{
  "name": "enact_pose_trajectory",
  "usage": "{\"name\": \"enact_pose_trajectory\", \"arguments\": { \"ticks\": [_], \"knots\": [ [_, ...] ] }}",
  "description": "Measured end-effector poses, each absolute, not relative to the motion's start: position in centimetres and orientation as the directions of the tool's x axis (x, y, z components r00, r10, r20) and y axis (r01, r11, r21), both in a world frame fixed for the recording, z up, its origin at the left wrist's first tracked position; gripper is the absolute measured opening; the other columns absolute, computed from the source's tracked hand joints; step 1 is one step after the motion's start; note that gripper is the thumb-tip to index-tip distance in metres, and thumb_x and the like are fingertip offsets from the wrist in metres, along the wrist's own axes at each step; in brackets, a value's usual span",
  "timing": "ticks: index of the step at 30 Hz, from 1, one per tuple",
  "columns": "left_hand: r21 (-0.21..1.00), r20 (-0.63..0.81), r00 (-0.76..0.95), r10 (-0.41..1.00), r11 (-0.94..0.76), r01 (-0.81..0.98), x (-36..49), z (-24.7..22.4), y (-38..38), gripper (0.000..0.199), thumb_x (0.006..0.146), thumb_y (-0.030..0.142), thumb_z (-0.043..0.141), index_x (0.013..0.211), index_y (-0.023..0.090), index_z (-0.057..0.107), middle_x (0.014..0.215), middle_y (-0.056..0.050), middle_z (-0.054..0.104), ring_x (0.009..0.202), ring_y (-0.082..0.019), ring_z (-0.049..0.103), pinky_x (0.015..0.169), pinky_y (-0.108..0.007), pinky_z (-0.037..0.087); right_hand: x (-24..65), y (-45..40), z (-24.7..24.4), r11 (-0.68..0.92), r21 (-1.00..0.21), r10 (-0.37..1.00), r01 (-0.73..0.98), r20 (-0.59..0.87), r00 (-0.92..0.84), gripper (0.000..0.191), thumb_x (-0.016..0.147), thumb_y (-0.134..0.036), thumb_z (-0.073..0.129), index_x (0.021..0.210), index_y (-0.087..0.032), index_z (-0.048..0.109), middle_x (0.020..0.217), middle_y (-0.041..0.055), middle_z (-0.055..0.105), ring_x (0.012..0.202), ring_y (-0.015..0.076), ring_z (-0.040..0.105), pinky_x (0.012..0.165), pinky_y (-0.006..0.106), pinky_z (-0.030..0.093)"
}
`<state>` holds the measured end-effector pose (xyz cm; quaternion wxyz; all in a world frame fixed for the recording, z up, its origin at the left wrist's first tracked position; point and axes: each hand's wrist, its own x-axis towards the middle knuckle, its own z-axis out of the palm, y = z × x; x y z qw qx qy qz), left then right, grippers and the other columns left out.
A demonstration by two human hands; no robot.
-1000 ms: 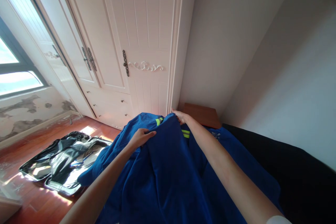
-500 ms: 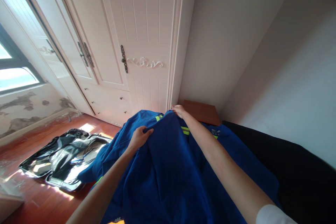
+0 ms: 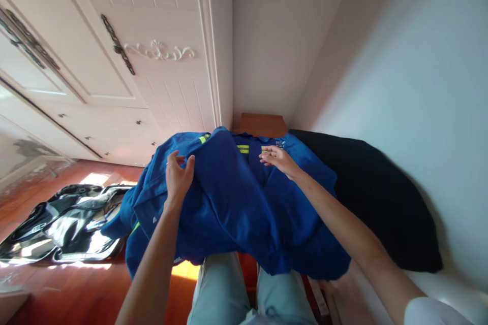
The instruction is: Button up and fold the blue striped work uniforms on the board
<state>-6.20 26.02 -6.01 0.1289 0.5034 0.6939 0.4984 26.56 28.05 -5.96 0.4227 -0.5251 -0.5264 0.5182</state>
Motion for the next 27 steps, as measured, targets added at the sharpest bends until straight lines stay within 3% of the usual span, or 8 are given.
{"name": "enact_pose_trajectory", "arguments": {
  "ticks": [2,5,9,14,18,20,23,27],
  "knots": [
    [0.832,0.447,-0.547,0.708,-0.104,0.545,-4.1,-6.3,22.5,0.044,0.085,0.038,0.06,0.123,0.018,0.053,0.104,-0.007,0.064,0.098,-0.021,0.062,0.079,-0.031,0.051,27.8,22.7,-6.8,-0.073,-0.994,0.994,0.083,-0.08,-0.077,0.038,0.083,-0.034,0.07,0.115,-0.017,0.061,0.103,0.009,0.072,0.088,0.0199,0.069,0.077,0.032,0.054],
    [0.891,0.411,-0.653,0.636,-0.13,0.434,-0.4,-8.7,15.9,0.03,0.088,0.037,0.055,0.111,0.018,0.057,0.092,-0.003,0.06,0.084,-0.017,0.06,0.075,-0.028,0.05,28.6,15.1,-8.7,-0.075,-0.995,0.997,0.058,-0.076,-0.008,0.048,0.078,-0.048,0.071,0.114,-0.018,0.062,0.096,0.0092,0.072,0.082,0.0213,0.069,0.071,0.034,0.054],
    [0.984,0.091,-0.472,0.877,-0.006,0.178,3.9,-14.7,8.0,0.035,0.082,0.046,0.064,0.105,0.019,0.059,0.089,-0.004,0.061,0.079,-0.018,0.062,0.072,-0.029,0.051,28.1,7.3,-11.2,-0.089,-0.984,0.995,0.156,-0.08,0.063,0.053,0.08,-0.053,0.068,0.12,-0.018,0.059,0.097,0.0089,0.068,0.087,0.0221,0.067,0.073,0.034,0.054],
    [0.948,-0.3,-0.219,0.928,0.265,-0.176,6.2,-19.2,4.2,0.057,0.063,0.049,0.083,0.104,0.018,0.059,0.1,-0.01,0.068,0.092,-0.023,0.067,0.072,-0.03,0.054,26.5,1.9,-13.5,-0.091,-0.869,0.988,0.486,-0.017,0.153,0.052,0.078,-0.052,0.069,0.116,-0.018,0.061,0.095,0.01,0.067,0.086,0.0246,0.065,0.076,0.037,0.054],
    [0.912,-0.343,-0.067,0.937,0.315,-0.263,6.2,-18.7,4.7,0.045,0.063,0.048,0.084,0.088,0.016,0.064,0.076,-0.002,0.066,0.07,-0.016,0.065,0.062,-0.025,0.05,25.5,0.7,-15.4,-0.216,-0.808,0.97,0.549,-0.112,0.217,0.05,0.072,-0.054,0.073,0.106,-0.02,0.061,0.098,0.0116,0.07,0.092,0.0299,0.066,0.087,0.044,0.051],
    [0.921,-0.304,-0.017,0.952,0.29,-0.259,5.9,-18.2,5.2,0.038,0.064,0.046,0.083,0.079,0.015,0.066,0.069,-0.001,0.065,0.061,-0.013,0.061,0.059,-0.023,0.047,25.1,0.7,-15.8,-0.248,-0.851,0.962,0.464,-0.158,0.223,0.044,0.072,-0.056,0.073,0.097,-0.021,0.061,0.099,0.0125,0.071,0.096,0.0323,0.067,0.088,0.045,0.051],
    [0.906,-0.269,-0.03,0.963,0.243,-0.346,5.3,-18.0,5.5,0.036,0.066,0.045,0.082,0.078,0.015,0.067,0.071,0.0,0.066,0.061,-0.011,0.058,0.059,-0.022,0.047,24.5,1.0,-15.5,-0.265,-0.953,0.961,0.145,-0.248,0.123,0.042,0.073,-0.06,0.071,0.087,-0.021,0.061,0.089,0.0098,0.073,0.092,0.0324,0.07,0.077,0.042,0.056],
    [0.83,-0.279,-0.071,0.958,0.204,-0.519,4.7,-18.6,5.1,0.038,0.067,0.046,0.083,0.081,0.018,0.062,0.07,0.003,0.063,0.062,-0.011,0.059,0.064,-0.024,0.051,24.1,1.0,-15.6,-0.301,-0.925,0.944,-0.231,-0.324,0.068,0.042,0.07,-0.053,0.079,0.088,-0.02,0.06,0.081,0.0047,0.072,0.082,0.0269,0.073,0.066,0.034,0.057]
  ]
}}
